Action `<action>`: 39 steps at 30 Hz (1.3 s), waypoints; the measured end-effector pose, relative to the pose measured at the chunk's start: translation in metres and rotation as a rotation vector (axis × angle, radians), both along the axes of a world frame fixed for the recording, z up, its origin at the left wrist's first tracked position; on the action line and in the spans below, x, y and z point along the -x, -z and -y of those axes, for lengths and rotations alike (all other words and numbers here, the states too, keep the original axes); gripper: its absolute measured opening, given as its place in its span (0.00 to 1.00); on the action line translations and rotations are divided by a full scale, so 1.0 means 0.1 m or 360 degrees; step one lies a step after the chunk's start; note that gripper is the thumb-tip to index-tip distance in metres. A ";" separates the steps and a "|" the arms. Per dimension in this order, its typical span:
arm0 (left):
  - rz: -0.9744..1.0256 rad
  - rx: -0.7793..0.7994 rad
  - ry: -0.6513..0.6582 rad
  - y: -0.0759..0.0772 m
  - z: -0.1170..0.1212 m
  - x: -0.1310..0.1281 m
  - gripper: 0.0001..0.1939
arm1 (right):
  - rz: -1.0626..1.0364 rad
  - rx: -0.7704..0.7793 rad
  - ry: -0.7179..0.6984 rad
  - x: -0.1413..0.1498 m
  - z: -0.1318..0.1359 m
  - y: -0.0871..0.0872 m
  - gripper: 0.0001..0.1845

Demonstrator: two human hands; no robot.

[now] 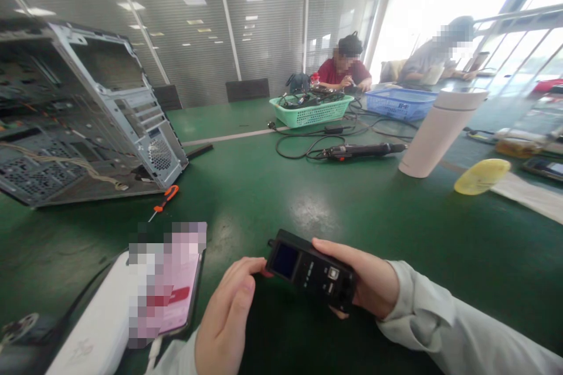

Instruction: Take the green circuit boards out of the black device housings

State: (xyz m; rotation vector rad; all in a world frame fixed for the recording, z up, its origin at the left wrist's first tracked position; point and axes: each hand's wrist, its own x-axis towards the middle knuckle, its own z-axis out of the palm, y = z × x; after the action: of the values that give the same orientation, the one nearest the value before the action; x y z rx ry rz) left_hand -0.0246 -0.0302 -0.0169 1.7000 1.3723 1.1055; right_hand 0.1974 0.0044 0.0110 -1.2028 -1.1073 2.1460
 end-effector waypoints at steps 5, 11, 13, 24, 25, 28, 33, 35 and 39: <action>-0.0006 -0.0023 0.0045 -0.02 -0.01 0.01 0.20 | -0.0280 0.0413 -0.0040 -0.01 -0.05 -0.02 0.34; 0.0004 -0.0019 -0.0088 0.05 0.01 -0.01 0.18 | 0.0154 -0.0699 0.0029 -0.09 -0.01 0.02 0.25; -0.0076 -0.0120 -0.0096 0.02 -0.01 -0.04 0.17 | 0.0447 -0.1231 0.0062 -0.12 0.04 0.00 0.17; -0.0406 -0.0459 -0.0010 -0.13 -0.07 -0.10 0.08 | 0.0917 -0.2404 -0.0136 -0.17 0.08 -0.06 0.18; -0.0419 -0.0474 -0.0002 -0.13 -0.06 -0.09 0.08 | 0.0919 -0.2422 -0.0119 -0.17 0.08 -0.06 0.18; -0.0446 -0.0500 0.0000 -0.15 -0.05 -0.10 0.10 | 0.0940 -0.2444 -0.0094 -0.17 0.08 -0.06 0.17; -0.0382 -0.0489 0.0019 -0.18 -0.05 -0.12 0.09 | 0.0979 -0.2547 -0.0184 -0.18 0.08 -0.06 0.15; -0.0344 -0.0499 0.0034 -0.17 -0.05 -0.11 0.08 | 0.0999 -0.2572 -0.0198 -0.19 0.08 -0.05 0.19; -0.0366 -0.0479 0.0067 -0.14 -0.03 -0.07 0.09 | 0.1010 -0.2556 -0.0145 -0.18 0.08 -0.04 0.29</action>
State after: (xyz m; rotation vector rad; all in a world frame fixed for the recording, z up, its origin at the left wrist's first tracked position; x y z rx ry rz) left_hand -0.0174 -0.0267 -0.0029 2.1185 1.3509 1.1669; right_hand 0.2150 -0.0038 0.0147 -0.8657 -2.3464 0.2854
